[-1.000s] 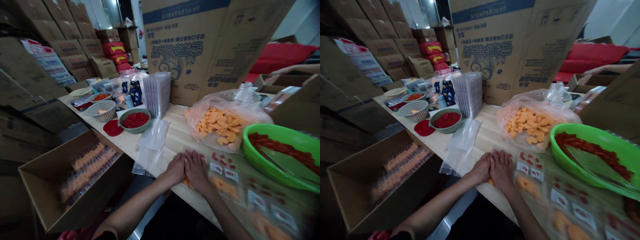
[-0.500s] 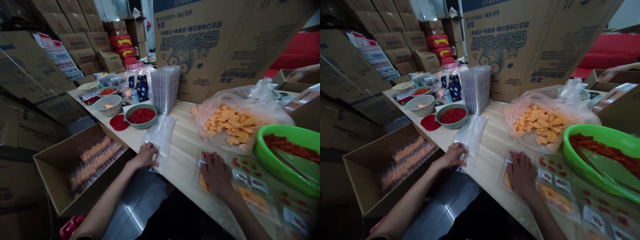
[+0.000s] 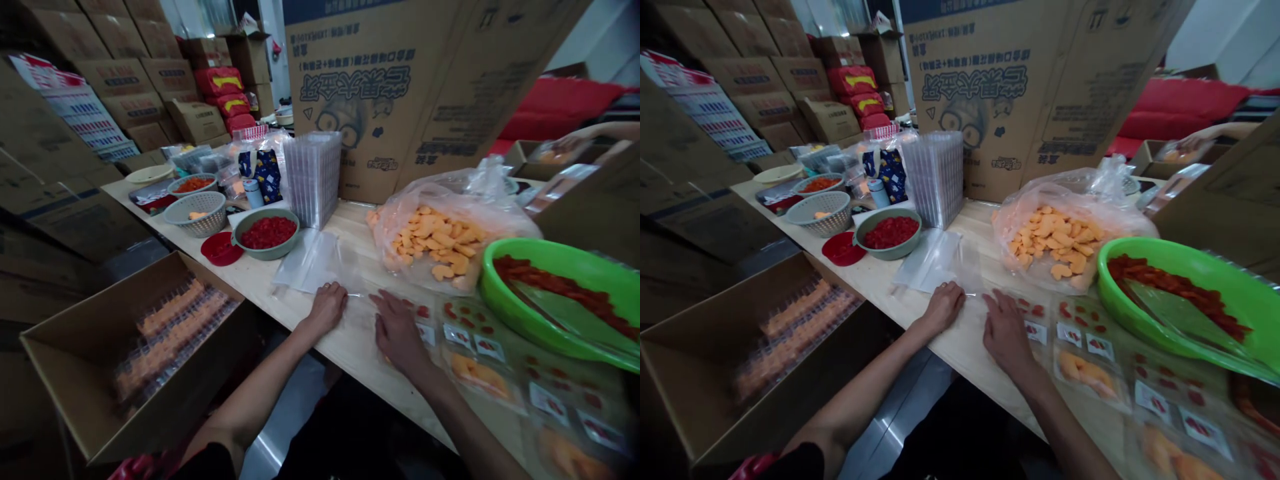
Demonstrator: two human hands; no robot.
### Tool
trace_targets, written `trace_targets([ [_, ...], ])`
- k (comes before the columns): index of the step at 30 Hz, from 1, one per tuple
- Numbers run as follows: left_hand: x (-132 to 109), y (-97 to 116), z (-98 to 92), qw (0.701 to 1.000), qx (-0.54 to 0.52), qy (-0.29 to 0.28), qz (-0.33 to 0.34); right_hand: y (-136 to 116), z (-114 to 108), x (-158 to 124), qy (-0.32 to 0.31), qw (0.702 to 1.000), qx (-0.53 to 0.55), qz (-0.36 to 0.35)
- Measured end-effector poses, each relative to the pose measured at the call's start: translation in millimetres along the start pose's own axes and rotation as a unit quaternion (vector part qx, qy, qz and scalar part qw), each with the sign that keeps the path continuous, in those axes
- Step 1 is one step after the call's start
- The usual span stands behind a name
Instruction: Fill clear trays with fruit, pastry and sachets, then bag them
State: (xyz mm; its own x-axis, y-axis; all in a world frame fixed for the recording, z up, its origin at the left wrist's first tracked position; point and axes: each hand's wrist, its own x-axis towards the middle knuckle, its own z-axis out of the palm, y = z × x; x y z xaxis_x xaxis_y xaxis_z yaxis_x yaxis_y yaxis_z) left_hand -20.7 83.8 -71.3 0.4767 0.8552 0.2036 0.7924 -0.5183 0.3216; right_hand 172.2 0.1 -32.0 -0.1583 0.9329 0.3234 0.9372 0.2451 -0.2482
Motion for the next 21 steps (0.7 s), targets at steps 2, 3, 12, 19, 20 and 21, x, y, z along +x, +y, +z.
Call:
trace_targets([
  [2, 4, 1, 4.2, 1.0, 0.006, -0.005, 0.012, -14, 3, 5, -0.031, 0.998, 0.022, -0.041],
  [3, 4, -2, 3.8, 1.0, -0.005, -0.006, 0.022, -19, 5, 8, -0.053, 0.997, 0.021, -0.053],
  [12, -3, -26, -12.1, 0.98, -0.199, 0.019, 0.005, -34, 21, 44, -0.143, 0.989, -0.035, 0.014],
  [19, -2, -22, -7.2, 0.913, -0.395, 0.013, -0.103, -23, 22, 55, -0.116, 0.993, 0.009, 0.019],
  [20, -2, -21, -9.4, 0.91, -0.4, 0.001, -0.11, -21, 24, 55, -0.112, 0.993, 0.018, 0.025],
  [21, -2, -19, -12.2, 0.914, -0.39, -0.007, -0.115, -19, 26, 53, -0.101, 0.994, 0.027, 0.03],
])
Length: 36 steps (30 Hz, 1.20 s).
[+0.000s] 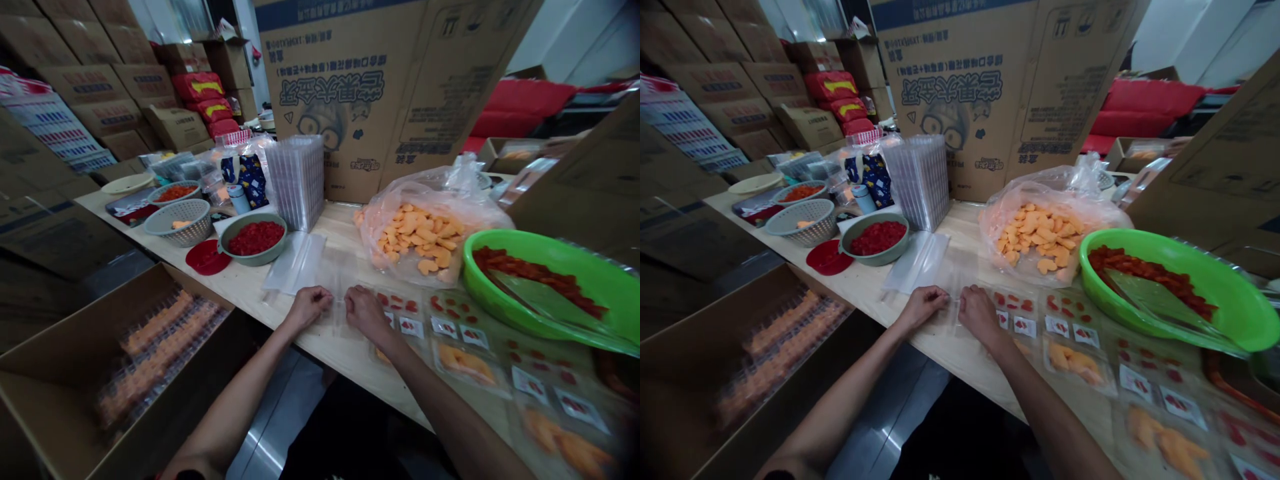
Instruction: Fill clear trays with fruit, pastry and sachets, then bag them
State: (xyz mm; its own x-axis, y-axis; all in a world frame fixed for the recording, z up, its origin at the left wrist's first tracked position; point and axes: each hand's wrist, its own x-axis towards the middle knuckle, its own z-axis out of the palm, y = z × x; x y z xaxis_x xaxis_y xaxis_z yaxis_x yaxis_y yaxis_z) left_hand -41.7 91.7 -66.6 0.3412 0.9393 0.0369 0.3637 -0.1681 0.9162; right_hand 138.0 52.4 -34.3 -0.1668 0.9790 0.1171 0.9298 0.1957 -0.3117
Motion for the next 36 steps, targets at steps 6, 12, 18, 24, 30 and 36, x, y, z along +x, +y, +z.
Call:
trace_targets([
  [6, -11, 26, 8.9, 0.939, 0.317, 0.064, 0.113, -3, 9, -15, 0.129, 0.985, 0.103, -0.051],
  [12, -7, 25, 7.9, 0.877, 0.337, 0.169, 0.297, -3, -4, -28, 0.187, 0.98, 0.043, -0.056],
  [18, -14, 23, -3.1, 0.85, 0.293, 0.096, 0.427, 5, -4, -34, 0.167, 0.986, -0.009, -0.01],
  [24, -26, 18, -10.3, 0.846, 0.271, -0.003, 0.46, 19, -15, -54, 0.103, 0.991, 0.061, 0.064],
  [30, -26, 14, 14.1, 0.876, 0.313, 0.12, 0.347, 46, -53, -82, 0.006, 0.962, -0.039, 0.269],
  [36, -36, 20, 78.0, 0.907, 0.294, -0.006, 0.302, 44, -52, -72, -0.056, 0.939, -0.041, 0.336],
])
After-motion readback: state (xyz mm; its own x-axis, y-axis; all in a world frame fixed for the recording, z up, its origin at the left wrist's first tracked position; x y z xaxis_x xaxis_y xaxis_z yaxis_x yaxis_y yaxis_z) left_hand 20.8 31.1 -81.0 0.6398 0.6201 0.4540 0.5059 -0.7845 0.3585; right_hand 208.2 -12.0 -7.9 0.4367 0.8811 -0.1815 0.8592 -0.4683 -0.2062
